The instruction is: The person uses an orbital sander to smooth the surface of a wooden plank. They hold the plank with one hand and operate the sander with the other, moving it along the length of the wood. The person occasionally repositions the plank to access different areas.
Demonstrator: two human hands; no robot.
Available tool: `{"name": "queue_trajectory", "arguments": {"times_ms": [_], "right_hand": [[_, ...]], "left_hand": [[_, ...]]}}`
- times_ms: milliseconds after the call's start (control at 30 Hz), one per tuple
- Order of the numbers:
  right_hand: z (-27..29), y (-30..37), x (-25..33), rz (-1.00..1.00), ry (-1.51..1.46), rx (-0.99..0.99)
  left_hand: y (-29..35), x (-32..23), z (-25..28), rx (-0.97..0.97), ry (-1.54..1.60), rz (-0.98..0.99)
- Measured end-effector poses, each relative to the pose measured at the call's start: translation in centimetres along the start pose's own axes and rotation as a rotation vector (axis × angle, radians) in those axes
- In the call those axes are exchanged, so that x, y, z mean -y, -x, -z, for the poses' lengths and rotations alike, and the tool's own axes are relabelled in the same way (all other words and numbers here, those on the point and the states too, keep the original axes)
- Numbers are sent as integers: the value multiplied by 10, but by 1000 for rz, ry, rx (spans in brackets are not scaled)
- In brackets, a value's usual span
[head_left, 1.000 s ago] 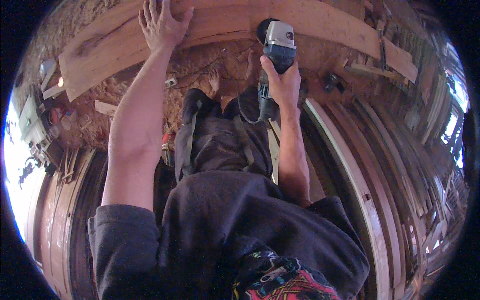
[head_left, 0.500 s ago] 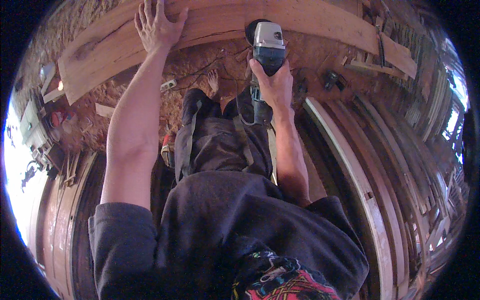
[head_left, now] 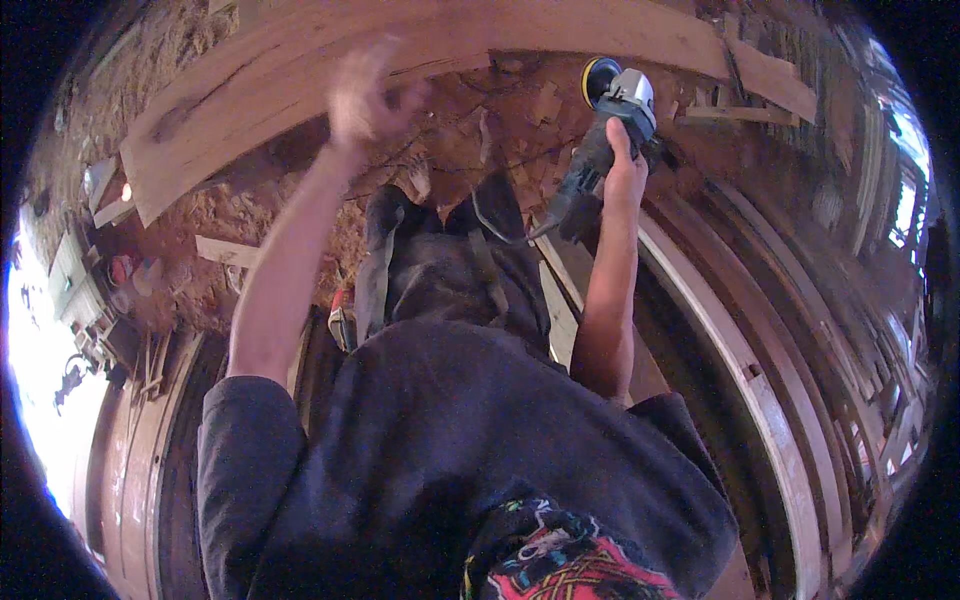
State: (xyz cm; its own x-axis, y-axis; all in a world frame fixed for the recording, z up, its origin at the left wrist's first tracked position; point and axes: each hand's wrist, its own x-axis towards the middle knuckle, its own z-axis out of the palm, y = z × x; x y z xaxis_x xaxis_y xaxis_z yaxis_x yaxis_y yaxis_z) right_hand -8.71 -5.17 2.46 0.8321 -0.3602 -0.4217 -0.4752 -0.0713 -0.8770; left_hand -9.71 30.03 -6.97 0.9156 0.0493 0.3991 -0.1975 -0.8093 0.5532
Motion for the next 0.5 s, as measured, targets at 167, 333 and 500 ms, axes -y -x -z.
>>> {"name": "queue_trajectory", "arguments": {"times_ms": [167, 333, 500], "right_hand": [[19, -6, 4, -294, -254, 58], [16, 1, 16, -317, -390, 32], [20, -15, 9, -308, -471, 112]], "left_hand": [[28, -173, 10, 578, 712, -193], [20, -186, -10, 544, 789, -197], [1, -192, -21, 520, 742, -215]]}}
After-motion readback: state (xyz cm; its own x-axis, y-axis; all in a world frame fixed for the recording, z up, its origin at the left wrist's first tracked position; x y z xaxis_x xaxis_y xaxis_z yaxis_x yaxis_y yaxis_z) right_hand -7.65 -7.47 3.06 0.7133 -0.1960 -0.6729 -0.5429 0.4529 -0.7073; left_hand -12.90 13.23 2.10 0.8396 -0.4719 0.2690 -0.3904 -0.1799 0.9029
